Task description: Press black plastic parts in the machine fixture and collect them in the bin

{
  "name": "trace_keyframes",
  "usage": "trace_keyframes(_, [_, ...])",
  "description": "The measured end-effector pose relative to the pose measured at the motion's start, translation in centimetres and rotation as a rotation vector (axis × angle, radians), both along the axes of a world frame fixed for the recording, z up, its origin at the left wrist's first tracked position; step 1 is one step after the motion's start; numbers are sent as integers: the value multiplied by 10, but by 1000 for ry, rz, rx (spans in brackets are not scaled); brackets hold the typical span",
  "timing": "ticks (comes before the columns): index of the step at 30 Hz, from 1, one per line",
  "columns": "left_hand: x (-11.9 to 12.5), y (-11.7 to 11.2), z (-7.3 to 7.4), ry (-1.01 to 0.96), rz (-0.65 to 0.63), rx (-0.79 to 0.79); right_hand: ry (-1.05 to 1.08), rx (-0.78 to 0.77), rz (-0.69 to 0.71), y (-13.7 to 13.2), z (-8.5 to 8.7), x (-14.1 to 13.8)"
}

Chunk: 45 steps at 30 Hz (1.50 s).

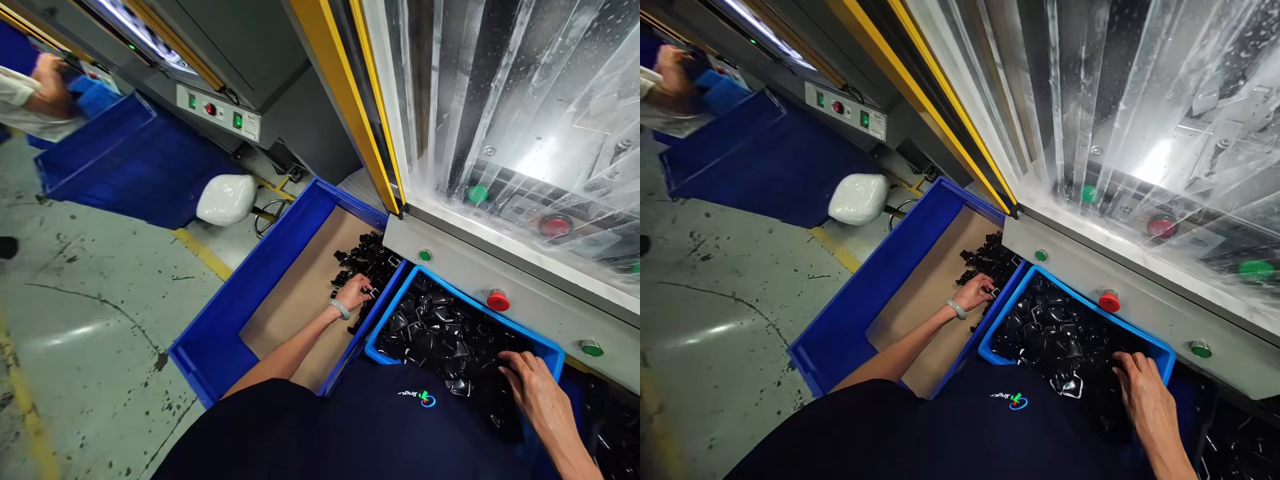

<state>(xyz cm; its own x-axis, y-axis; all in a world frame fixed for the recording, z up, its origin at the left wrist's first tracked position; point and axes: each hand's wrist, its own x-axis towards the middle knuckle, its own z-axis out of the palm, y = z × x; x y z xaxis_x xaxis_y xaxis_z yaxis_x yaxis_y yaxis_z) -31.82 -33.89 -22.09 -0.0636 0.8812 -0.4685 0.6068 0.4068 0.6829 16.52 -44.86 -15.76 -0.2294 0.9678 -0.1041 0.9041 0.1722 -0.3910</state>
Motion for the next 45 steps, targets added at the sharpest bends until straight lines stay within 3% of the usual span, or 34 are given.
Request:
trace_keyframes(5, [12, 11, 20, -170, 175, 97, 105, -72, -178, 15, 34, 5])
trace_keyframes(8, [43, 29, 48, -456, 381, 195, 277, -129, -285, 30, 64, -14])
trace_keyframes(10, [76, 40, 70, -664, 447, 221, 426, -105, -306, 42, 85, -38])
trace_keyframes(14, [149, 43, 113, -884, 315, 154, 699, 35, -383, 69, 114, -89])
trace_keyframes(18, [200, 34, 141, -987, 83, 163, 806, 73, -463, 88, 122, -113])
trace_keyframes(21, [219, 31, 144, -952, -2, 240, 770, 59, -471, 94, 120, -112])
trace_keyframes(24, [229, 35, 138, -945, -35, 290, 775, 55, -506, 99, 118, -106])
trace_keyframes(31, [241, 50, 135, -1068, -57, 226, 846, -16, -552, 114, 120, -92])
trace_keyframes(36, [246, 67, 143, -827, -132, 553, 735, 8, -484, 131, 127, -77])
trace_keyframes(39, [248, 100, 156, -766, -149, 634, 656, 26, -326, 172, 147, -55])
trace_keyframes(41, [250, 133, 170, -781, -147, 656, 567, 225, -301, 220, 168, -39])
trace_keyframes(43, [257, 172, 189, -774, -137, 717, 377, 506, -385, 278, 191, -27])
trace_keyframes(45, [268, 212, 208, -724, -124, 771, 130, 583, -533, 338, 210, -21])
